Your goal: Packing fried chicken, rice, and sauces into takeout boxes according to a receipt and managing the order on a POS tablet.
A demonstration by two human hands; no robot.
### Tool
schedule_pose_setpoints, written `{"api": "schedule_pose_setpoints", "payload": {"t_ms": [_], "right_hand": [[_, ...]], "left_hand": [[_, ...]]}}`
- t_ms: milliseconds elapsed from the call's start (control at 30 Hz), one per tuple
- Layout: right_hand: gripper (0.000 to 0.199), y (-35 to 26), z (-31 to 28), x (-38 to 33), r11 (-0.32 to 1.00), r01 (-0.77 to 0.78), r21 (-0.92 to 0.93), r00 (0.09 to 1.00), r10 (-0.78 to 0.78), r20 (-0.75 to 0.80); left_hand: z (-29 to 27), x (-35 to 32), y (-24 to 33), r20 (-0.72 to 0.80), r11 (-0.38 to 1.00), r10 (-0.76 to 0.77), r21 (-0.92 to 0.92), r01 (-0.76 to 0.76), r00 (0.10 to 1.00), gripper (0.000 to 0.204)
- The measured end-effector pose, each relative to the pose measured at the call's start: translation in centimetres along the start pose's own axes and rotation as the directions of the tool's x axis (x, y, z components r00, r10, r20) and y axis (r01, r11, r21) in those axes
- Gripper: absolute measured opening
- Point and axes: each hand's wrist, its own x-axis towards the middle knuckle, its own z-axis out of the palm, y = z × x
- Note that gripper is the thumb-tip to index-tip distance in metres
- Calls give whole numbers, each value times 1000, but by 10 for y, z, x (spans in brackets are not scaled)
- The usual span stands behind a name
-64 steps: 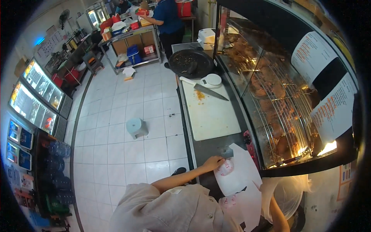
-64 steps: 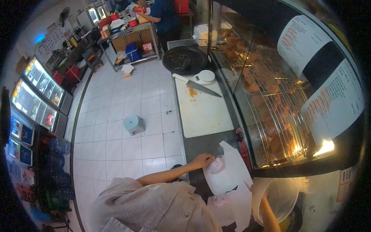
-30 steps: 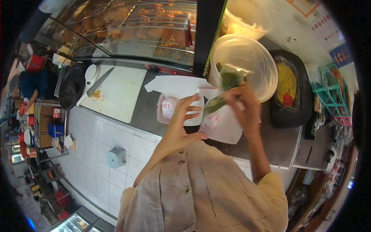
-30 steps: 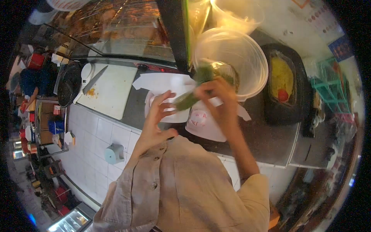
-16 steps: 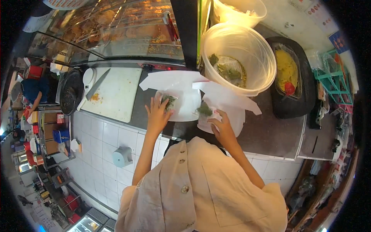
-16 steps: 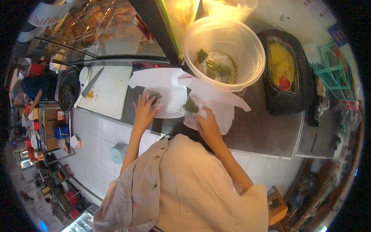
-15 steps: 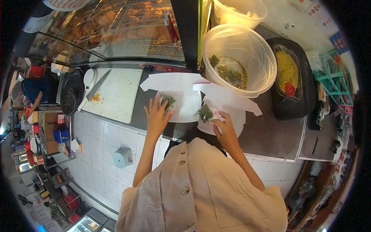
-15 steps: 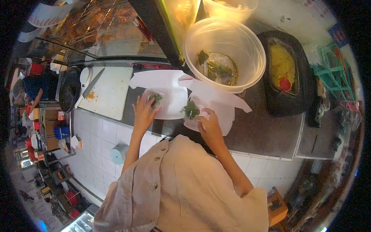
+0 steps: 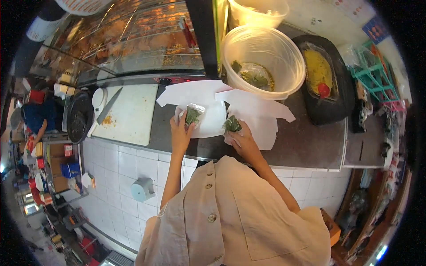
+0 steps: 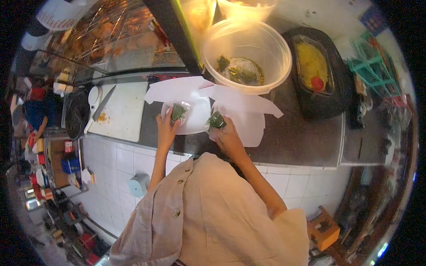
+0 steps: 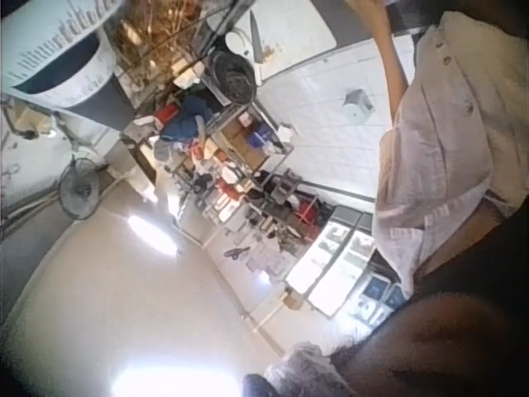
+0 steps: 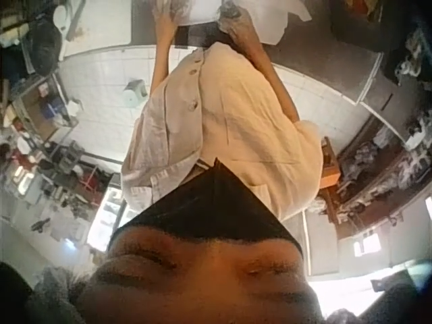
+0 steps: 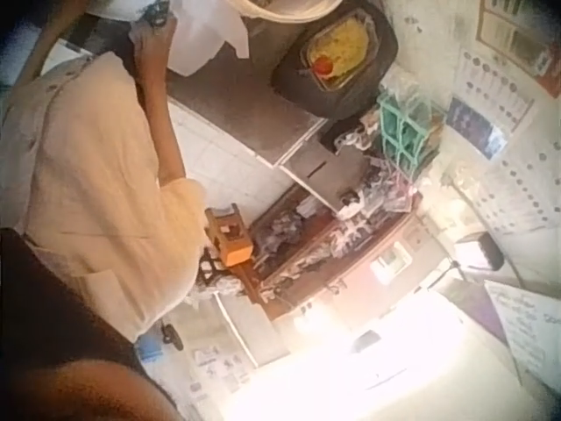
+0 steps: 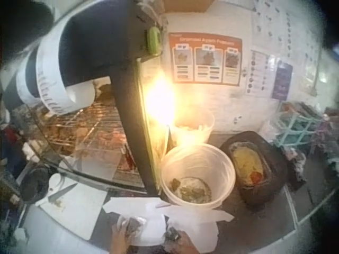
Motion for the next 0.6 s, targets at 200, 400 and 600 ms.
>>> {"api": "schedule_pose_setpoints", "payload": {"t_ms": [200,400,600], "right_hand": [[19,32,-82,-22,930,-153,334,880,282,-381],[44,176,-179,-96,528,-81,845,416,789,-453],[51,280,-226,-69,138,22,990,186,973,-139]], "left_hand": [[1,1,-14,-58,967,90,242,-74,994,52],[9,7,3,-59,999,10,41,-8,998,61],[18,-14,21,-412,987,46,160,23,910,55]]}}
